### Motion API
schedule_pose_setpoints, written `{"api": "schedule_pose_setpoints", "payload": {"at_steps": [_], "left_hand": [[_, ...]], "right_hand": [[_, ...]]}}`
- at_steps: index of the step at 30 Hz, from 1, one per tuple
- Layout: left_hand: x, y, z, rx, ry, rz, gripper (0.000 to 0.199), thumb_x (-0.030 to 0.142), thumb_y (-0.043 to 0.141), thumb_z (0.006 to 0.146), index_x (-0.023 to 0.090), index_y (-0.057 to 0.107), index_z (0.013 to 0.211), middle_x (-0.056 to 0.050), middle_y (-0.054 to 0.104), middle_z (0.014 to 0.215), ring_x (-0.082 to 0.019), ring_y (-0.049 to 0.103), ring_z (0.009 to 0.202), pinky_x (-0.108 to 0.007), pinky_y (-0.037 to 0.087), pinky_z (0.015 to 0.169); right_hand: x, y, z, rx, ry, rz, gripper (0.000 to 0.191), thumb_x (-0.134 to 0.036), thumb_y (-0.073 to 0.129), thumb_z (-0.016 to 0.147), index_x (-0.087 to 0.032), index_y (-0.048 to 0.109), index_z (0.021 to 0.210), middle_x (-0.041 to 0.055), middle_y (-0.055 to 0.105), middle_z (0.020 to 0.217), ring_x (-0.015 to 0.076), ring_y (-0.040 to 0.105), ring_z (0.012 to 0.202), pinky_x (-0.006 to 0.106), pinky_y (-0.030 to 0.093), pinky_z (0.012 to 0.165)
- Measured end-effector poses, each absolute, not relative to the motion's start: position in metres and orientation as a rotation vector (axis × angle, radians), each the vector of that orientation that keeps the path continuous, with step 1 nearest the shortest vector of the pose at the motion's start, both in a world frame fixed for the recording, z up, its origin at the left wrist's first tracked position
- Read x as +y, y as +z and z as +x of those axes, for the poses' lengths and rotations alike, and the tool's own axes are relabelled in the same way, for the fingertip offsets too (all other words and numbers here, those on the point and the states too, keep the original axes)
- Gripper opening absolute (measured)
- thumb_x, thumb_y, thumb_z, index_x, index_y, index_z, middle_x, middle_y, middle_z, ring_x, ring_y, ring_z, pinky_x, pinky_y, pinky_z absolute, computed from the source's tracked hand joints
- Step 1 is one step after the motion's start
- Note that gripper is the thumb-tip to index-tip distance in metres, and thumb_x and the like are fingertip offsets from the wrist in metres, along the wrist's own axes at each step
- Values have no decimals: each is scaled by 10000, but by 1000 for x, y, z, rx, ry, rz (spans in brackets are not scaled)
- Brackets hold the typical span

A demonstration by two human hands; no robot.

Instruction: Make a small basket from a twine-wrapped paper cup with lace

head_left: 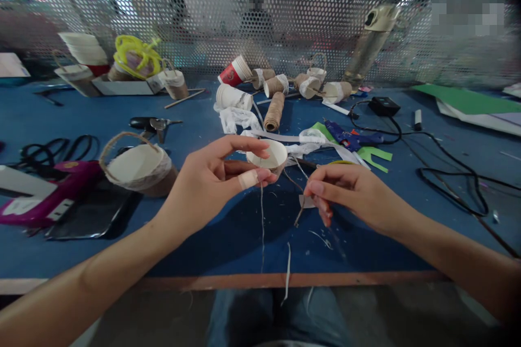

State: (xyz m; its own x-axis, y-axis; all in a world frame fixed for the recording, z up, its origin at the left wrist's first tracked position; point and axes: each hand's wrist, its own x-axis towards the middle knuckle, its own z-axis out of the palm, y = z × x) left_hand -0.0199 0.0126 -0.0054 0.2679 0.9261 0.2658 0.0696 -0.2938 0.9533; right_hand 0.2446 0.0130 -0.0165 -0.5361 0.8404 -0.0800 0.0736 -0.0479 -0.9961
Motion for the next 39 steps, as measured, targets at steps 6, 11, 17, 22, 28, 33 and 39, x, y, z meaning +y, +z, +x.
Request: {"api": "schedule_pose_setpoints", "payload": {"at_steps": [6,11,17,22,28,33,39], "left_hand": [[9,-8,-13,915,1146,1604,242,148,793,872,203,693,1085,-29,804,1089,-224,818,905,-259,697,868],[6,-8,-8,867,1128,1627,266,128,790,879,203,697,1117,-19,802,1092,-208,812,949,-237,681,896],[6,-6,-8,861,1128,1633,284,164,801,880,213,703,1143,-36,789,1153,-226,806,979,-275,685,909],[6,-6,-9,897,1174,1678,225,204,777,907,239,692,1113,-12,801,1021,-223,806,961,-307,695,909],[12,-7,-18,1017,1288,1777,225,262,804,878,245,720,1086,-35,756,1066,-211,750,969,-351,681,888],[11,-5,-25,1093,1219,1910,189,264,768,905,264,723,1088,-22,713,1026,-203,696,981,-363,621,930],[3,-1,-23,988,1185,2135,168,233,717,943,276,701,1104,-19,724,1063,-198,681,955,-351,582,888]], "right_hand": [[6,-15,230,-1571,1840,-928,271,-404,766,905,-144,698,865,-4,706,696,83,658,560,195,571,575],[4,-16,224,-1564,1881,-941,307,-423,803,861,-141,681,844,12,743,728,97,684,567,215,570,590],[5,-16,224,-1558,1888,-914,286,-402,795,872,-135,692,853,28,762,764,104,706,598,226,592,629],[5,-16,224,-1548,1892,-905,290,-408,808,858,-141,696,854,21,746,749,106,701,604,229,590,628],[6,-17,230,-1580,1778,-866,291,-419,749,916,-152,670,831,7,692,777,103,682,629,234,590,627],[8,-15,237,-1733,1568,-894,240,-360,647,994,-163,636,857,4,686,754,98,662,647,221,561,648],[6,-12,243,-2009,1360,-936,189,-296,593,1013,-173,663,888,-25,603,697,76,572,603,184,459,566]]}}
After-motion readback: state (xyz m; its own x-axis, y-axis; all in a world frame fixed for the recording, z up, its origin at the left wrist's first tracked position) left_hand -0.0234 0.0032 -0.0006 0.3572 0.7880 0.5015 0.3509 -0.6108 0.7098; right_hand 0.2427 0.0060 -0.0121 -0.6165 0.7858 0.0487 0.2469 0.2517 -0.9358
